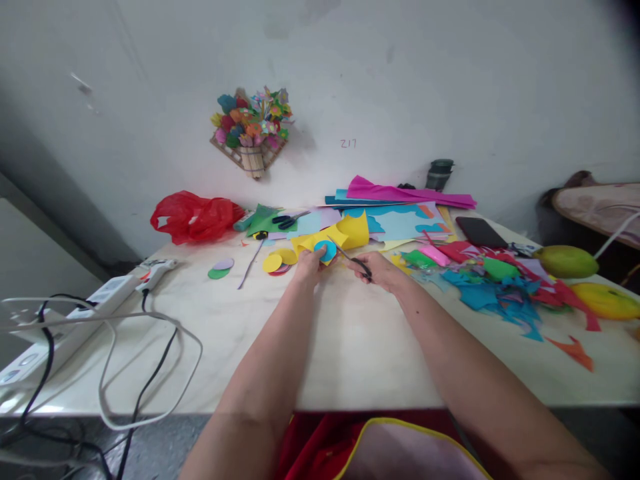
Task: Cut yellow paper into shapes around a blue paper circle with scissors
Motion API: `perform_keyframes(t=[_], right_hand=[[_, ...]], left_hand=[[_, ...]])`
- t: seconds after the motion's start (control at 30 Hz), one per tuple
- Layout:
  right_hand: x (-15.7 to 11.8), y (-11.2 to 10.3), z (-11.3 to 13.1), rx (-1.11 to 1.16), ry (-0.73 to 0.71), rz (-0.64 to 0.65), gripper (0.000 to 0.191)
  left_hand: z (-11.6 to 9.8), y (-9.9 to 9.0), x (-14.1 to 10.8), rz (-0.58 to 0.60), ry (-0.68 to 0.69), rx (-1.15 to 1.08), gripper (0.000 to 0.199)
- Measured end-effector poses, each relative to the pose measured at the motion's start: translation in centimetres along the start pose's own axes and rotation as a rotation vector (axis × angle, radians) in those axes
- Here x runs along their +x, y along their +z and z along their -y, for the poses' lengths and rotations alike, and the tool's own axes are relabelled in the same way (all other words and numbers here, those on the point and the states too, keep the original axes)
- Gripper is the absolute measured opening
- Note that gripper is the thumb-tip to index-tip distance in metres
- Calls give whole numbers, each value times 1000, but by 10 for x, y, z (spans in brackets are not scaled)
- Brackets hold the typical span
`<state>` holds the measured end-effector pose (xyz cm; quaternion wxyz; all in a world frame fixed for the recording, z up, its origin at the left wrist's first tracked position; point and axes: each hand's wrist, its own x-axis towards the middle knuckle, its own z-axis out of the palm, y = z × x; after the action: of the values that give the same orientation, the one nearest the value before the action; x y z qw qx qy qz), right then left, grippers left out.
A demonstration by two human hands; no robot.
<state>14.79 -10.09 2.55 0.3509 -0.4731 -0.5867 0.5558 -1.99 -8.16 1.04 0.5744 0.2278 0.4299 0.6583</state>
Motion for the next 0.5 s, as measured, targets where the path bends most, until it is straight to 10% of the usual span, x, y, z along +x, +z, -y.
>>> perform_keyframes(t=[0.5], right_hand=[[-1,-1,1,-11,-32,24,34]], left_hand=[[-3,-3,-1,29,5,-1,15]])
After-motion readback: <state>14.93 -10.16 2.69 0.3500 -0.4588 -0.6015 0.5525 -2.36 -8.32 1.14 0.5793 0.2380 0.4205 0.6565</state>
